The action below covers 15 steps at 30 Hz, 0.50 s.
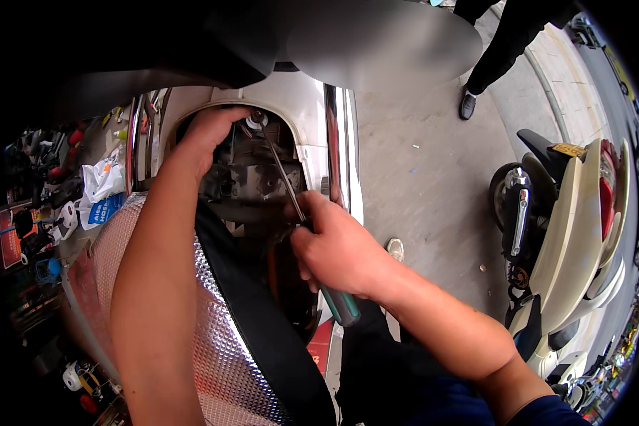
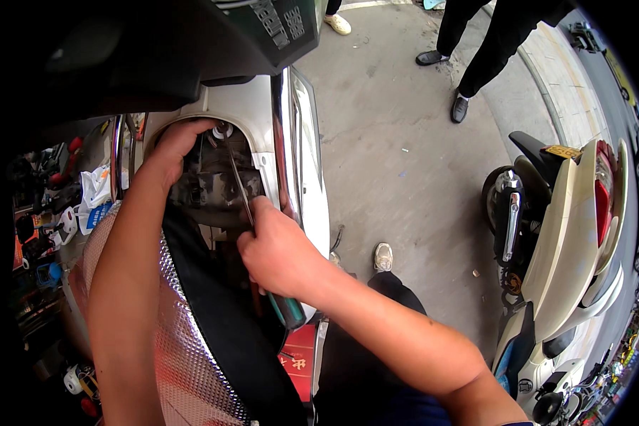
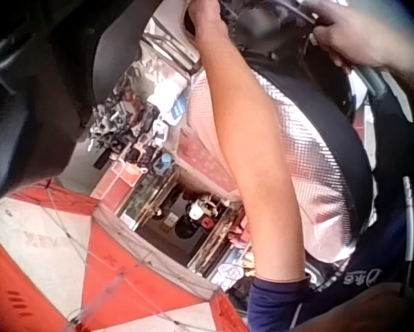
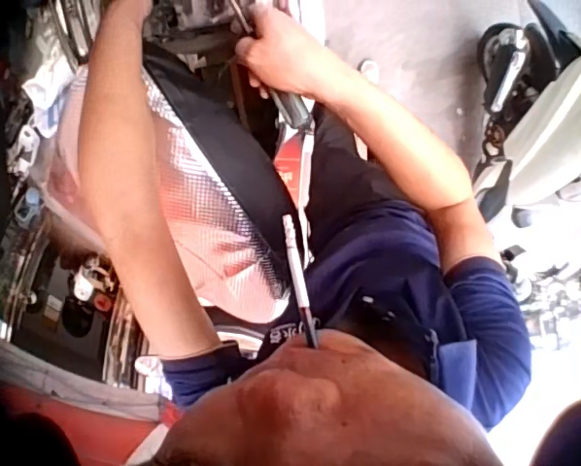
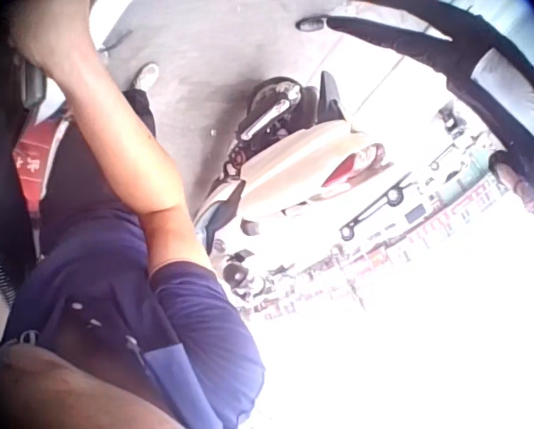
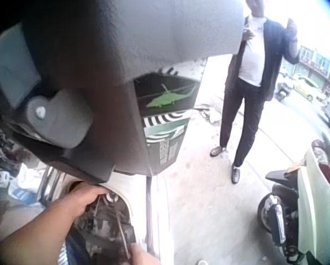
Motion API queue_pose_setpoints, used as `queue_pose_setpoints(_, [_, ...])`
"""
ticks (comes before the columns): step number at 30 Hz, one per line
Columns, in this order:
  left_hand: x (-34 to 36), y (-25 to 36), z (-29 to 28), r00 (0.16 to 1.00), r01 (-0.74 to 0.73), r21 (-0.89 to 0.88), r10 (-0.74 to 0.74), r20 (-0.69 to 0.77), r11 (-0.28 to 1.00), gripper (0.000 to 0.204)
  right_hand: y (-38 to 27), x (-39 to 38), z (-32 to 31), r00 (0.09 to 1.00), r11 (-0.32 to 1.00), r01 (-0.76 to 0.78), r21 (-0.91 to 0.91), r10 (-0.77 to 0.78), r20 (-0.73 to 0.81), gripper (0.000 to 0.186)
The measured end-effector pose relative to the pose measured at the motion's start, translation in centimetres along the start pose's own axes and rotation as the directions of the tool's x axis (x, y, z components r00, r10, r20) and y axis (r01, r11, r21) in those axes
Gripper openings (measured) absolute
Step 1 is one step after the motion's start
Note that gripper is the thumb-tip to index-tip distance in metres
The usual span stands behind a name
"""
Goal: The person works on the internal components of a white scooter, using a screwdriver to adjust parts and pliers to manipulate a small white cylindrical object. The person repeatedly handles the object, inserting and removing it from the scooter's body while standing in a workshop environment.
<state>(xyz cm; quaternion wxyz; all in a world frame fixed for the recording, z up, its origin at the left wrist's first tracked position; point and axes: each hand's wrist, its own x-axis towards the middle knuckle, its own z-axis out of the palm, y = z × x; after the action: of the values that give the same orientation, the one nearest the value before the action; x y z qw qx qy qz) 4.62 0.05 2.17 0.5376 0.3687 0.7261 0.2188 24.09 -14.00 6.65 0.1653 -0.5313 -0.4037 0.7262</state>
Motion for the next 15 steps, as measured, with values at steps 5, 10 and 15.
queue_pose_setpoints(5, [0.4,-0.3,-0.8,0.991,-0.088,0.148,0.071,0.113,0.985,0.046,0.8,-3.0,-0.7,0.988,0.926,0.137,-0.353,-0.152,-0.017,0.016])
queue_pose_setpoints(10, [0.8,-1.3,-1.9,0.976,-0.164,0.147,0.138,0.171,0.975,0.055,4.6,-7.1,-3.1,0.993,0.898,0.079,-0.432,-0.108,-0.043,0.035])
queue_pose_setpoints(15, [2.5,-2.5,-1.4,0.981,-0.194,0.223,0.192,0.032,0.955,0.062,8.9,-9.0,-8.4,0.950,0.864,-0.049,-0.501,-0.115,-0.290,0.032])
